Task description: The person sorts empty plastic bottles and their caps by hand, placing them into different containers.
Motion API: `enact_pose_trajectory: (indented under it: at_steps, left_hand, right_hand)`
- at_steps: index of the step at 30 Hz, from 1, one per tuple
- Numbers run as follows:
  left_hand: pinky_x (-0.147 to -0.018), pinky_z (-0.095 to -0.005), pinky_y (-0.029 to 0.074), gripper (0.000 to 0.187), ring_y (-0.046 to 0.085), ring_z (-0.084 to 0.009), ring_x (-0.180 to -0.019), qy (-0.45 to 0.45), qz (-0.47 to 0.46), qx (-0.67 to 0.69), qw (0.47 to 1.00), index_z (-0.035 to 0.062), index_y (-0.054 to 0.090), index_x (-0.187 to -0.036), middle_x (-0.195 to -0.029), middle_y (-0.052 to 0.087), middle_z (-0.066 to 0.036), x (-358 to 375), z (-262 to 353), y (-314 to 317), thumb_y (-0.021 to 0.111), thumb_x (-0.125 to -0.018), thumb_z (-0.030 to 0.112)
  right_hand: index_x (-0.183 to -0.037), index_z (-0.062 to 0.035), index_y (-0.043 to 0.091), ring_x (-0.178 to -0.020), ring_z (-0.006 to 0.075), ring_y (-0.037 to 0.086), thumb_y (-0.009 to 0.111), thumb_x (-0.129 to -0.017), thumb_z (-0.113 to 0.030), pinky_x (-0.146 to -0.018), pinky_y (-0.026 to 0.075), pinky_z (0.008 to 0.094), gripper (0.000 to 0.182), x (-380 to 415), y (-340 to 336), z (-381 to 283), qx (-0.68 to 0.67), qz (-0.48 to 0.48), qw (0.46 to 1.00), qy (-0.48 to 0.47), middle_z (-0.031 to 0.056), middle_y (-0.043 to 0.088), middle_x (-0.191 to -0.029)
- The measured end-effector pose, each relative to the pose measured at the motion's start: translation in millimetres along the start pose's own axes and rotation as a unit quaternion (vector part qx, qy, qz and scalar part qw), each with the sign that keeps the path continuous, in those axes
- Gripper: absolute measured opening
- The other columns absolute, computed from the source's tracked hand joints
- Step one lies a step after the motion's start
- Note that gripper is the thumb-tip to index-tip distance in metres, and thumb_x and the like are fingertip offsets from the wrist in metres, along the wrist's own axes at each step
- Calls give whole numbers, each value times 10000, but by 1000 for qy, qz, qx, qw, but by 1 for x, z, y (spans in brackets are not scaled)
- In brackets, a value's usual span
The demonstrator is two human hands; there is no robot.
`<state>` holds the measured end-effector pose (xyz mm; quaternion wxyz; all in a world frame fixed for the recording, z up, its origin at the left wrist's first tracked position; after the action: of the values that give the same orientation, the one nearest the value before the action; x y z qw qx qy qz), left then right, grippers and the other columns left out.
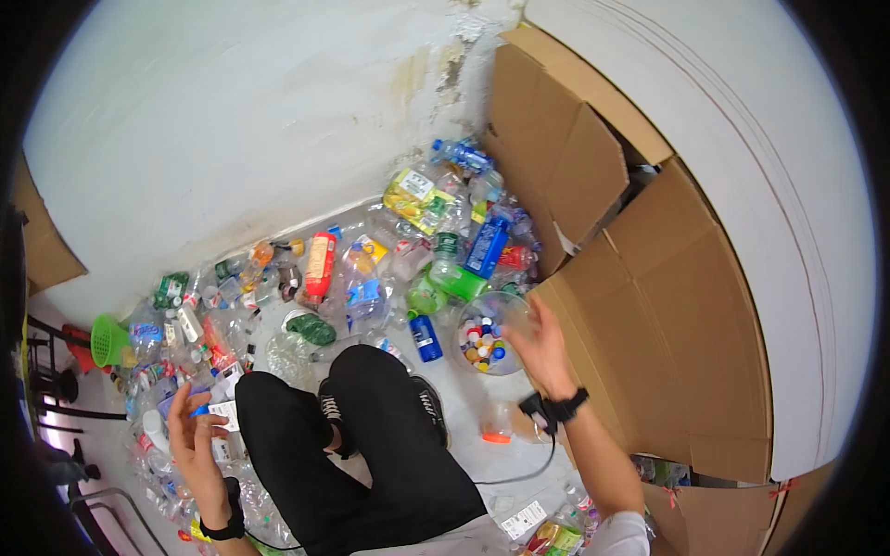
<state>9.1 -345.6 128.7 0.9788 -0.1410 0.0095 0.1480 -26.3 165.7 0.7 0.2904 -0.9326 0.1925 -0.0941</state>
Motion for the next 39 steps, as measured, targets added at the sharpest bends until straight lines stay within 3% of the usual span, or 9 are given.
enact_pose_trajectory:
  at_steps: [4, 11, 19, 25, 29, 35, 39]
  left_hand:
    - [-725, -255, 510, 478, 634, -129, -850, -9, 46, -43, 998, 44, 480, -1434, -1215, 618, -109, -21, -15, -31, 523, -958, 26]
    - [-732, -268, 507, 460, 640, -135, -872, -18, 42, -73, 996, 58, 505, -1422, -1229, 626, -114, -61, -22, -23, 526, -963, 26]
    - [-735, -263, 501, 447, 634, -127, -857, -57, 43, -108, 992, 68, 518, -1412, -1210, 635, -107, -99, -47, -24, 552, -966, 52]
    - [-688, -281, 495, 409, 608, -135, -786, -54, 56, -266, 961, 36, 566, -1341, -1142, 651, -101, -148, -92, -79, 593, -941, 116]
    - [-684, -287, 504, 368, 621, -155, -777, -58, 68, -299, 950, 18, 584, -1287, -1076, 657, -106, -181, -118, -108, 595, -935, 123]
    - [-674, -312, 539, 449, 664, -198, -783, -82, 88, -406, 906, 22, 593, -1279, -1010, 678, -132, -227, -180, -146, 658, -889, 233]
    - [-594, -305, 536, 441, 658, -195, -672, -184, 79, -364, 910, -1, 610, -1228, -906, 680, -119, -254, -221, -147, 669, -873, 255]
  right_hand:
    - [-1451, 24, 428, -1214, 301, 585, 848, -788, -210, -995, 510, 404, 819, 69, 26, 99, -67, -61, 990, 111, 212, 529, -1412]
    - [-1394, 51, 463, -1120, 288, 627, 835, -780, -172, -947, 537, 389, 752, 126, 28, 137, -17, -86, 965, 248, 226, 575, -1306]
    - [-1394, 26, 484, -1113, 262, 628, 798, -810, -132, -940, 534, 366, 682, 133, 29, 148, -10, -95, 959, 267, 192, 593, -1283]
    - [-1364, 34, 505, -1055, 266, 650, 821, -787, -130, -879, 564, 374, 678, 142, 38, 169, -14, -120, 948, 294, 204, 620, -1225]
    - [-1347, 36, 524, -1027, 259, 662, 811, -788, -109, -874, 564, 367, 644, 145, 41, 174, -16, -134, 942, 307, 206, 631, -1207]
    - [-1320, 42, 537, -976, 262, 677, 803, -778, -78, -836, 560, 356, 616, 144, 44, 176, 5, -148, 933, 328, 226, 636, -1185]
    - [-1303, 50, 545, -1023, 277, 658, 813, -756, -78, -837, 556, 361, 623, 153, 39, 200, 26, -145, 927, 346, 216, 643, -1163]
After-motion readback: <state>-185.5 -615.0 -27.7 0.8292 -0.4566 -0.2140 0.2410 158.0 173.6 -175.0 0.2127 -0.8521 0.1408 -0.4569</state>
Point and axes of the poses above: each hand's wrist, its own x-axis away from the middle knuckle, its own y-axis out of the palm, z = x × y, the point moved 4 cm from there along -x, towards the middle knuckle
